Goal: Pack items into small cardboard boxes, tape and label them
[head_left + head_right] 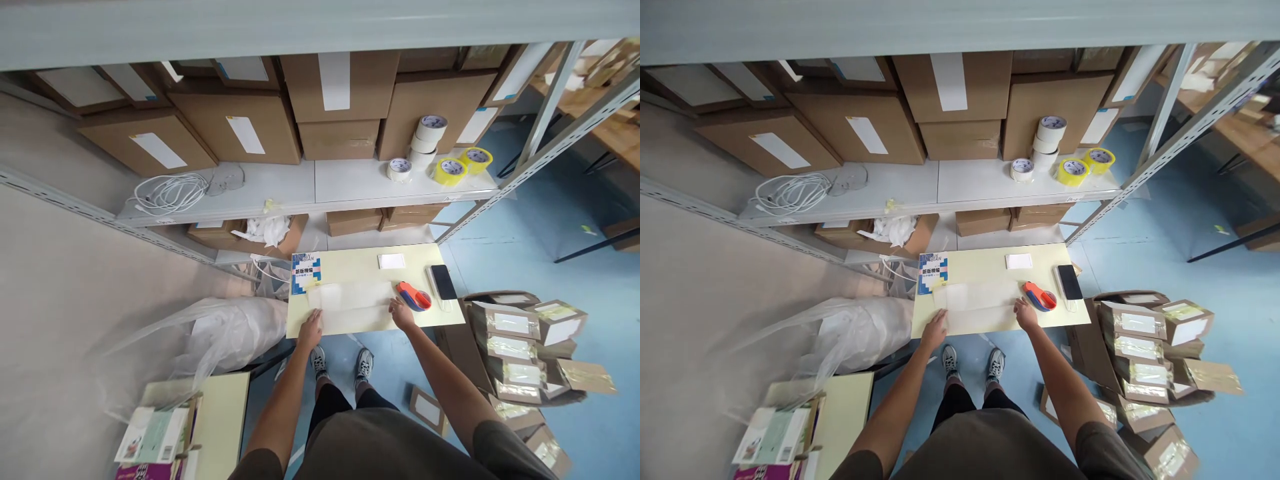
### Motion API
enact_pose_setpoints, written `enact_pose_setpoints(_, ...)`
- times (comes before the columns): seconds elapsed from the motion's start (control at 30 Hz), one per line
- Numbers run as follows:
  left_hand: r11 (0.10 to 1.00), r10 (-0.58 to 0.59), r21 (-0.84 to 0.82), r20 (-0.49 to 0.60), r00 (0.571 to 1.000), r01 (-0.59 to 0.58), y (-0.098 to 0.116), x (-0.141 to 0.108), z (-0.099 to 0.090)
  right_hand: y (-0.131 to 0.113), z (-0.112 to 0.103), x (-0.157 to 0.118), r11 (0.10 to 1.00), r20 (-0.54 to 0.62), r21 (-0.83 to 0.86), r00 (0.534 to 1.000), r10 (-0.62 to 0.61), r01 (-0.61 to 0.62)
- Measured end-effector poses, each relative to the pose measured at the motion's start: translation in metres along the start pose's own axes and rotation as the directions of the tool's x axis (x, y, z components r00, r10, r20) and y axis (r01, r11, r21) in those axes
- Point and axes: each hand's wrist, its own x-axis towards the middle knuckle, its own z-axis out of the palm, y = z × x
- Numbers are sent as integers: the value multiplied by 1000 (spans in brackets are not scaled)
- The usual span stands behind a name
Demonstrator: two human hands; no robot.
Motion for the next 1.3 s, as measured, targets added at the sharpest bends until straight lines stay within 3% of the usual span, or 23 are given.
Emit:
enact_pose_setpoints(0.13, 995, -74, 62, -33, 997, 76, -21, -9, -5, 1, 5, -1, 1000, 3, -17, 1000, 19, -19)
enact_pose_setpoints(0.23, 990, -102, 96, -44, 994, 106, -25, -15, -8, -2, 12, -6, 1000, 3, -7, 1000, 6, -6)
enact_pose_setpoints(0.37, 991, -26, 123, -130, 991, 42, -10, -14, -4, -11, 19, -17, 997, 37, -71, 999, 39, -37)
enact_pose_setpoints(0.43, 995, 14, 98, -102, 995, -4, 1, -8, 2, -19, 22, -22, 991, -13, -113, 997, 74, -75)
enact_pose_setpoints(0.5, 998, 11, 61, -54, 998, -8, 10, 0, 8, -30, 24, -23, 993, -40, -116, 999, 27, -32)
enact_pose_setpoints(0.63, 998, -55, -19, -101, 993, 53, 14, 17, 17, -53, 34, -14, 977, 167, -100, 971, -169, 187)
enact_pose_setpoints(0.7, 997, -52, -72, -151, 987, 42, 9, 21, 16, -60, 42, -6, 974, 276, -121, 949, -153, 192)
enact_pose_setpoints(0.77, 993, -49, -112, -164, 985, 31, 2, 22, 14, -63, 50, 0, 978, 313, -157, 946, -80, 135)
enact_pose_setpoints(0.97, 996, -64, -58, -71, 995, 60, -5, 18, 14, -61, 69, 14, 979, 142, -172, 981, 133, -108)
enact_pose_setpoints(1.17, 998, -66, -17, -58, 996, 65, 9, 25, 15, -65, 80, 20, 983, 70, -141, 990, 126, -115)
enact_pose_setpoints(1.3, 998, -21, -63, -170, 985, 11, 5, 26, 1, -83, 76, 18, 990, -15, -102, 995, 101, -102)
